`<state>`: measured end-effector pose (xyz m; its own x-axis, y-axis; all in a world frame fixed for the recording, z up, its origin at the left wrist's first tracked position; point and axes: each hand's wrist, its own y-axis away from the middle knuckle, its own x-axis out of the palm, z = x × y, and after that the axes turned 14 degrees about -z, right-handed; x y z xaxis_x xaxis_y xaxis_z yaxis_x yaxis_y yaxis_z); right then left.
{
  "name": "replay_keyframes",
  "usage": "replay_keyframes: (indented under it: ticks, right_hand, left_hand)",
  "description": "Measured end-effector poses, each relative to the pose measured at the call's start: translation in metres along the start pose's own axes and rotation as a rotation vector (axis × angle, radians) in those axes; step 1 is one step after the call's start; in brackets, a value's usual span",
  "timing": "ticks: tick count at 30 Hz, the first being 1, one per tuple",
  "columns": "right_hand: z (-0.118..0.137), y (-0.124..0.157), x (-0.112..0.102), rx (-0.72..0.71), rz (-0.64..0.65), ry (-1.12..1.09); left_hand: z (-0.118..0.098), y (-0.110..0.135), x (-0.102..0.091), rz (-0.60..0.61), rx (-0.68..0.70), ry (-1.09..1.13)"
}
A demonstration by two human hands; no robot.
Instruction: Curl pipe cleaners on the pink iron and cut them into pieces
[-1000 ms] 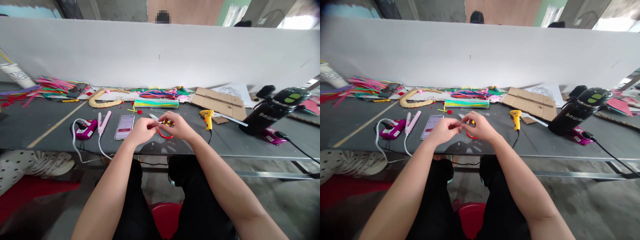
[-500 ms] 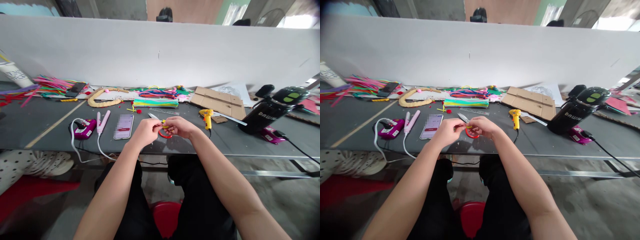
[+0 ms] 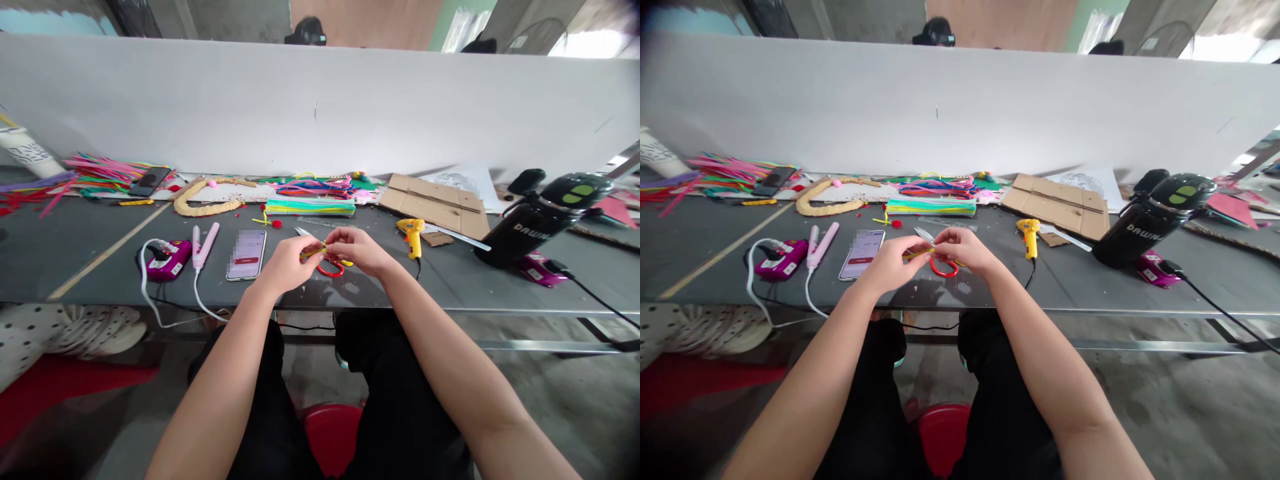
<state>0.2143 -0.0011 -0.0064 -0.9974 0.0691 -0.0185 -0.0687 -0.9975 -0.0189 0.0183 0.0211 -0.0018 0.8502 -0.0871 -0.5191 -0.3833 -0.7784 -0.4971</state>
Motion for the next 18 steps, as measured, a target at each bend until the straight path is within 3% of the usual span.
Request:
replay_keyframes:
  ticks: [3,6,11,18]
  right_hand:
    - [-0.001,0.004,0.002,-0.323,-0.056,0.178]
    - [0.001,0.007,0.005,-0.495,-0.061,0.279]
    - [0.007,0.012,0.010,-0.607,-0.052,0.376]
    - [0.008,0.013,0.012,-0.669,-0.099,0.471]
  left_hand:
    - [0.004,-0.002,-0.004,0.040,-0.145,0.047]
    - [0.007,-0.005,-0.007,0.035,-0.254,0.095]
    - [0.005,-0.007,-0.010,0.048,-0.363,0.301]
    - [0.002,-0.008,-0.011,0.007,-0.353,0.359]
